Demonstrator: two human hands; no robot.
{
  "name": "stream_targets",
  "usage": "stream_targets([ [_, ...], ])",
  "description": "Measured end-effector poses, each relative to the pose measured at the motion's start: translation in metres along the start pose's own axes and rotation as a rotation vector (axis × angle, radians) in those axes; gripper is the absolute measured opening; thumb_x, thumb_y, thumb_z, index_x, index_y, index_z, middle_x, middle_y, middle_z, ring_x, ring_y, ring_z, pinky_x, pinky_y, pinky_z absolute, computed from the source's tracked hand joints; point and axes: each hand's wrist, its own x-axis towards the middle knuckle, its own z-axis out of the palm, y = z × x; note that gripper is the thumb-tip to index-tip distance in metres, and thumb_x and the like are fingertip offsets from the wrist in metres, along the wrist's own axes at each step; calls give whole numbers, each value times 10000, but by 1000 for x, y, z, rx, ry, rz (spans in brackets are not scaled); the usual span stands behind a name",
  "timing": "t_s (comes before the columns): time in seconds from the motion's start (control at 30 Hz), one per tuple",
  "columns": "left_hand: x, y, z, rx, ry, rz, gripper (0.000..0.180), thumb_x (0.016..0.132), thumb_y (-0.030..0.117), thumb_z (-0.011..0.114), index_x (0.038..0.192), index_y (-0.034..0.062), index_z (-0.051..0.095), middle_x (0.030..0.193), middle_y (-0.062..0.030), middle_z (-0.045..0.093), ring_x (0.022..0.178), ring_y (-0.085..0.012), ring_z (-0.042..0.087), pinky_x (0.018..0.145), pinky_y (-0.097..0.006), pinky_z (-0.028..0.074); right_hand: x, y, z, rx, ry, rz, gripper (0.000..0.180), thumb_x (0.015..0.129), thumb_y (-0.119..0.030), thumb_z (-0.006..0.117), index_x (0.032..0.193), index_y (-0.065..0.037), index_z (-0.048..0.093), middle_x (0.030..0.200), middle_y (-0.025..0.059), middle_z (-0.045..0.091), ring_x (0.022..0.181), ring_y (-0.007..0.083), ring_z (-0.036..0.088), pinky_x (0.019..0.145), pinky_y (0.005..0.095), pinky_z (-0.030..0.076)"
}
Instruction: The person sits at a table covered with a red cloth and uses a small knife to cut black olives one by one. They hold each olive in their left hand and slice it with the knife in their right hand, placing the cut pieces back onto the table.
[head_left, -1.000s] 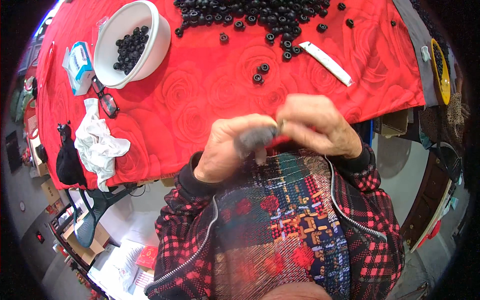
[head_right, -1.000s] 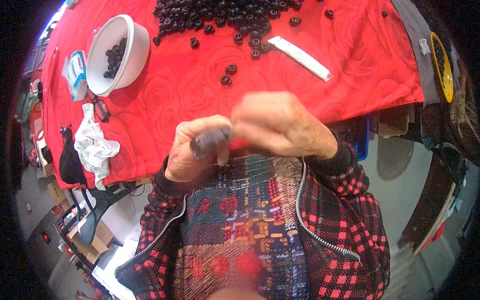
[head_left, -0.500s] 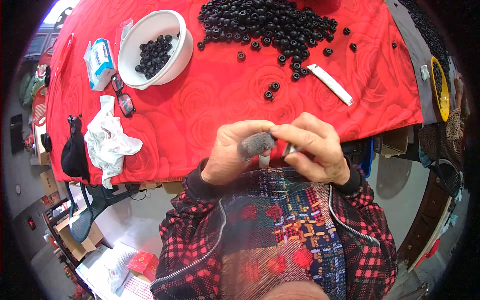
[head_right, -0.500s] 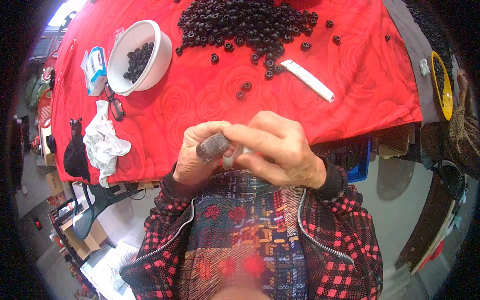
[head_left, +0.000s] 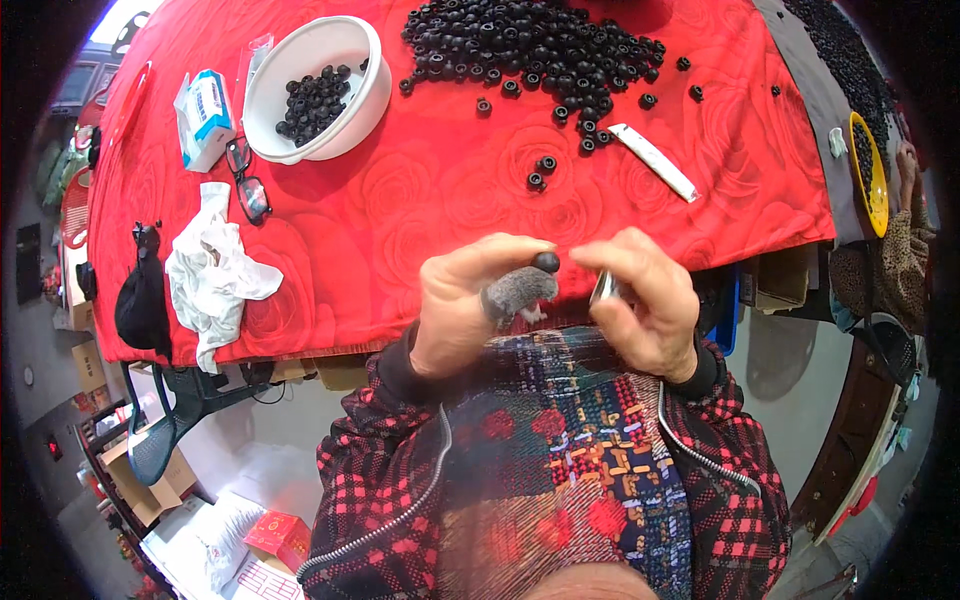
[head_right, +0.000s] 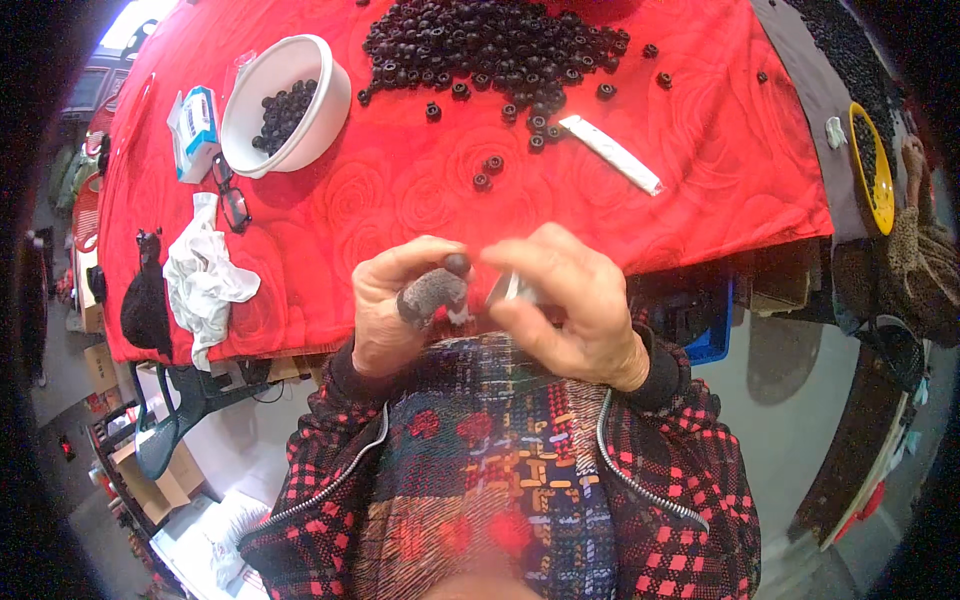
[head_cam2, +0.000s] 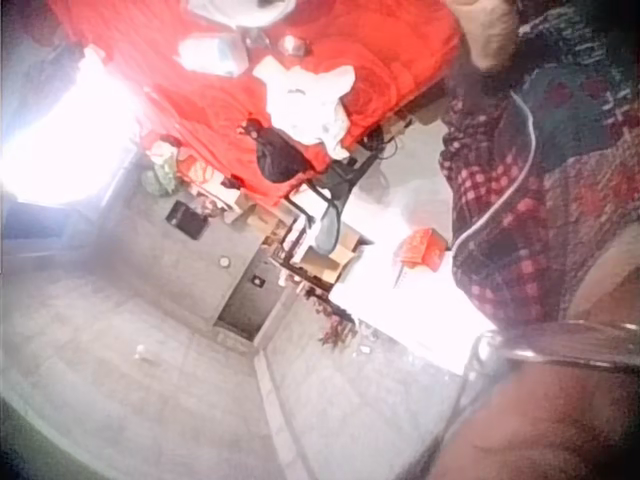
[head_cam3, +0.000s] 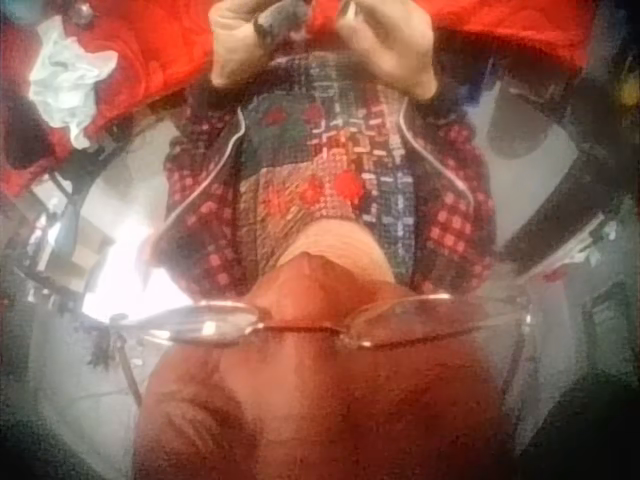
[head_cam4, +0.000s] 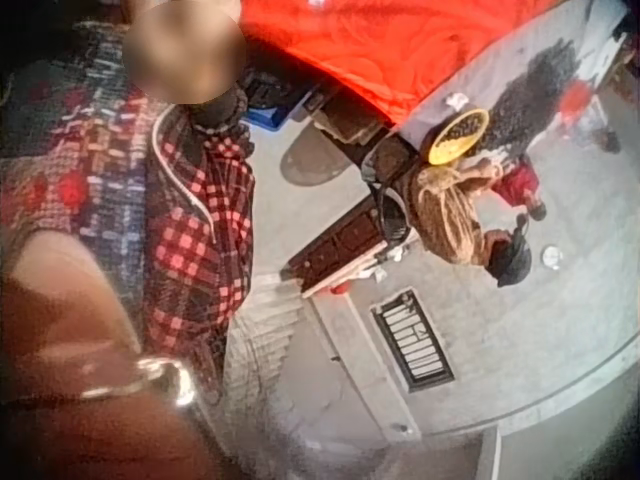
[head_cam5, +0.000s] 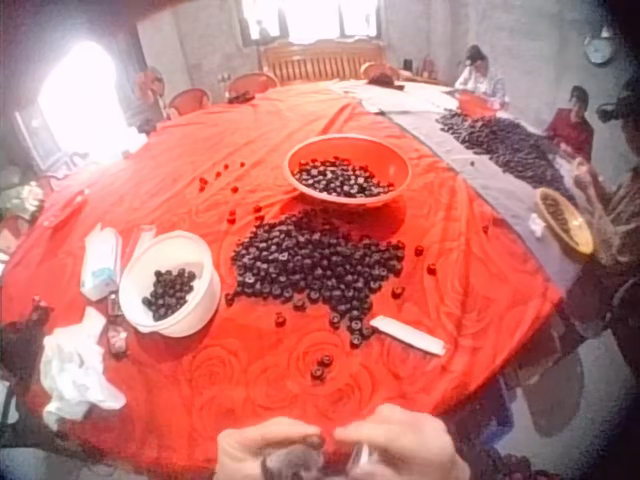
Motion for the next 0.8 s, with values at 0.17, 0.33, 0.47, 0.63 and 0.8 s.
stream_targets([
  [0.17,6,-7,-5,640,24,549,313,717,-50,714,1020,-4,652,936,-115,661,836,-187,652,694,-273,527,7,-3,13,76,41,166,276,751,-88,717,995,-13,613,743,79,552,599,164,532,538,277,410],
  [0.33,5,-5,-1,656,23,550,298,746,-51,688,1036,-7,636,963,-117,655,835,-182,650,708,-276,523,13,1,24,36,92,154,231,743,-53,720,941,-5,612,728,68,554,611,161,540,538,277,408],
  [0.47,-1,2,-5,-320,8,-257,253,813,-59,620,1062,-18,602,915,-64,640,793,-121,621,669,-246,507,13,5,18,-5,35,7,224,732,-33,719,935,-2,630,728,56,575,598,149,524,524,268,395],
  [0.63,8,5,-18,-119,-289,-452,237,826,-78,580,1054,-14,595,844,-9,615,741,-64,579,639,-213,486,15,11,13,-69,-67,-164,291,672,-36,747,942,5,647,711,87,587,546,186,540,465,303,407],
  [0.8,10,0,-21,-335,-307,-575,242,823,-72,569,1052,3,598,838,-8,612,736,-60,575,636,-202,482,17,8,3,-43,-198,-59,341,719,-76,707,1030,18,605,785,109,577,616,195,537,532,287,408],
])
